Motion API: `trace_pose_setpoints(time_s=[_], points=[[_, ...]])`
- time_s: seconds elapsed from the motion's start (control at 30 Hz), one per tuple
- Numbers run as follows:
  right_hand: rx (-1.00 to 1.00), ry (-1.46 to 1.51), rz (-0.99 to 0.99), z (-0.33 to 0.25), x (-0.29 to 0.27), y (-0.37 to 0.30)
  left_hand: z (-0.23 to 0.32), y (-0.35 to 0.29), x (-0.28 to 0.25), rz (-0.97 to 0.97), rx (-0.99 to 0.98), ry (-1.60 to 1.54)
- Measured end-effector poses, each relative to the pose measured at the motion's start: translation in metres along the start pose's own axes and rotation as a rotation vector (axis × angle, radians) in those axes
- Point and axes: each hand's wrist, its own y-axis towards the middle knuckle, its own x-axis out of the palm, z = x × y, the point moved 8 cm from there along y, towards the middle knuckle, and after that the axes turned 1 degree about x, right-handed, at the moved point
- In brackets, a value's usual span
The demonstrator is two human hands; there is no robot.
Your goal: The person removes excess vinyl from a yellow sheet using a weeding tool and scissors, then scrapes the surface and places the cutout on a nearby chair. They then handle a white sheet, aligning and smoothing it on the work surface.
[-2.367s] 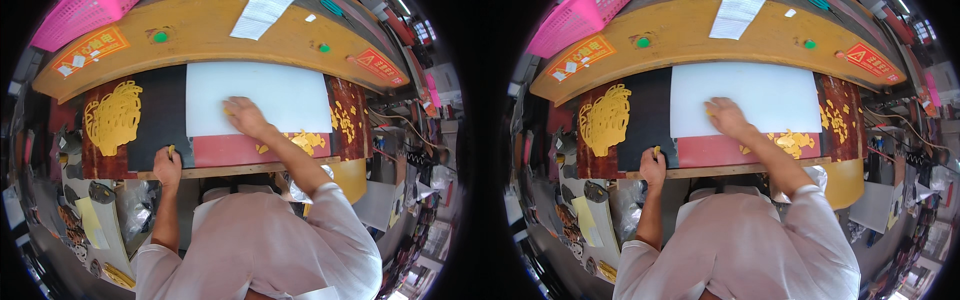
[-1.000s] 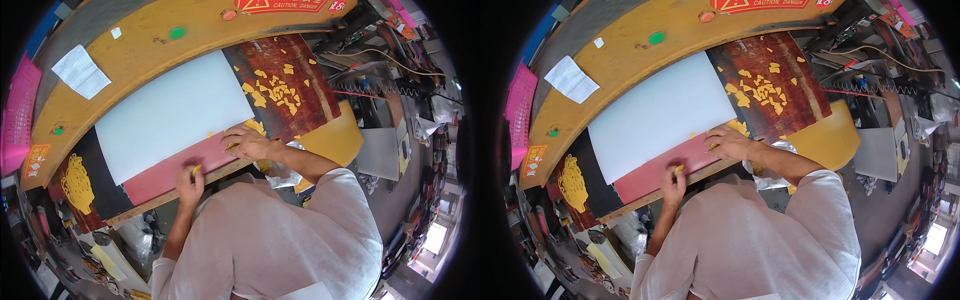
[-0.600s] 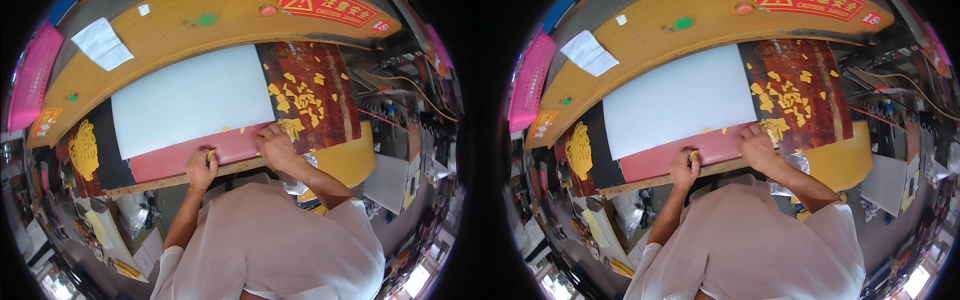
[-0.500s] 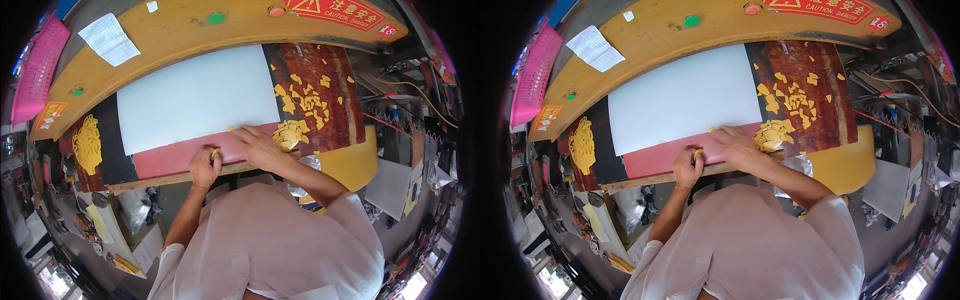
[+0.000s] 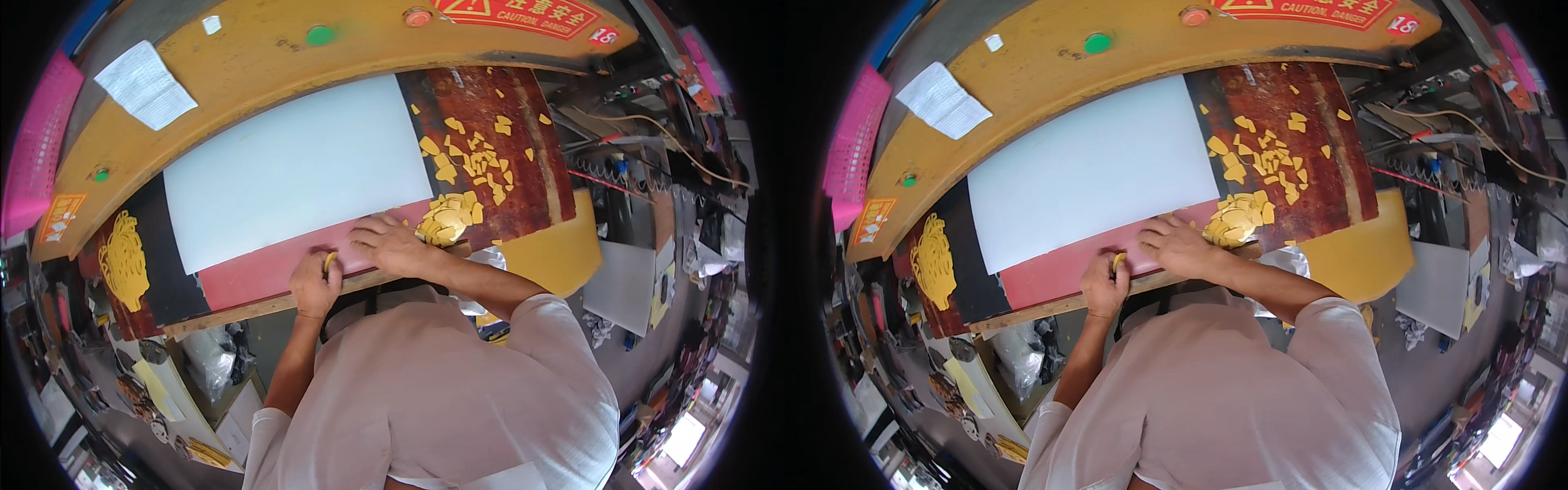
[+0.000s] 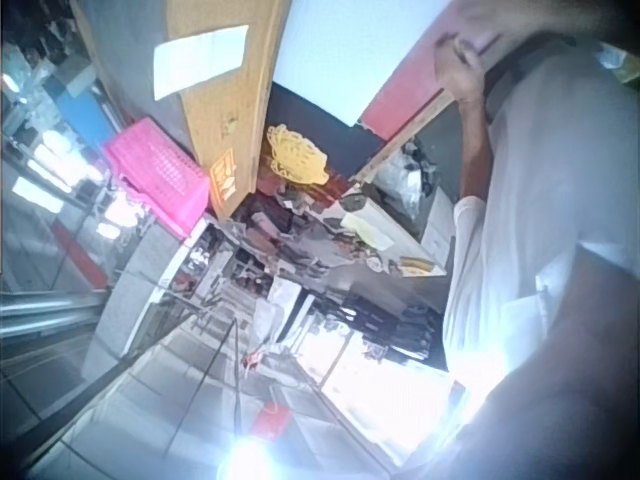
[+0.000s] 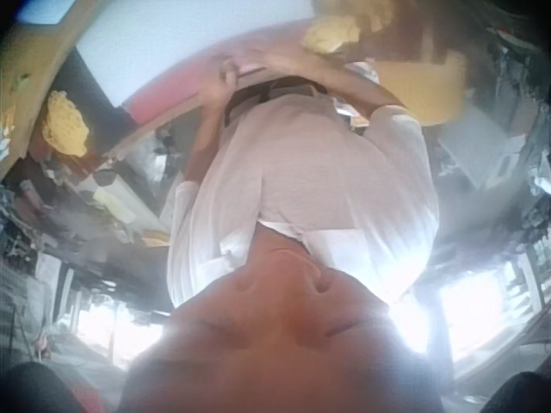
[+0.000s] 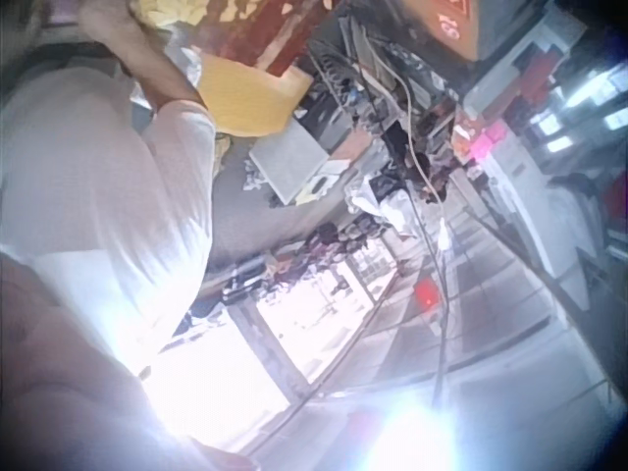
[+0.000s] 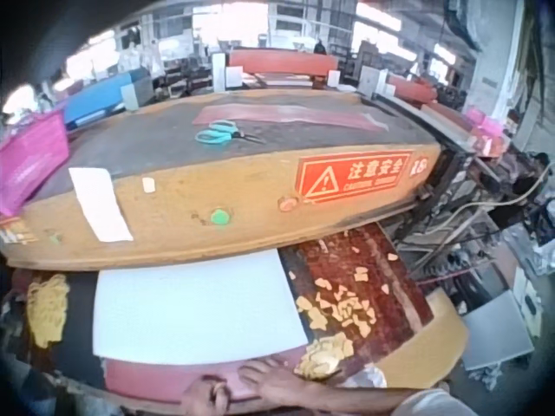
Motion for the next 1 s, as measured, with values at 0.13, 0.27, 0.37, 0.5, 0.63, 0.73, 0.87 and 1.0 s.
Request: trace_pose_setpoints(time_s=[0.13,0.27,0.37,0.5,0.63,0.73,0.87,1.0], points=[[0.080,0.015,-0.071,0.051,-0.027,-0.049,-0.003,-0.003,-0.001,-0.015,-0.042,0.014],[0.193,-0.064,-0.069,0.088,-0.077,-0.091,-0.002,-0.001,0.001,-0.015,-0.036,0.000],[0.264,-0.099,-0.143,0.102,-0.102,-0.106,0.000,0.000,0.001,-0.009,-0.020,-0.015],[0.383,-0.030,0.044,0.139,-0.128,-0.080,0.001,0.002,0.001,-0.031,-0.028,0.012],[0.474,-0.076,0.196,0.209,-0.123,-0.006,0.006,0.004,0.000,-0.030,0.015,0.050],[0.496,-0.128,0.119,0.255,-0.095,0.043,0.005,0.003,0.003,-0.035,0.000,0.048],[0.330,-0.032,0.006,0.241,-0.062,0.018,0.002,0.000,0.006,-0.049,-0.007,0.035],[0.166,0.007,0.051,0.166,-0.078,-0.056,0.000,0.000,0.005,-0.034,0.015,0.034]])
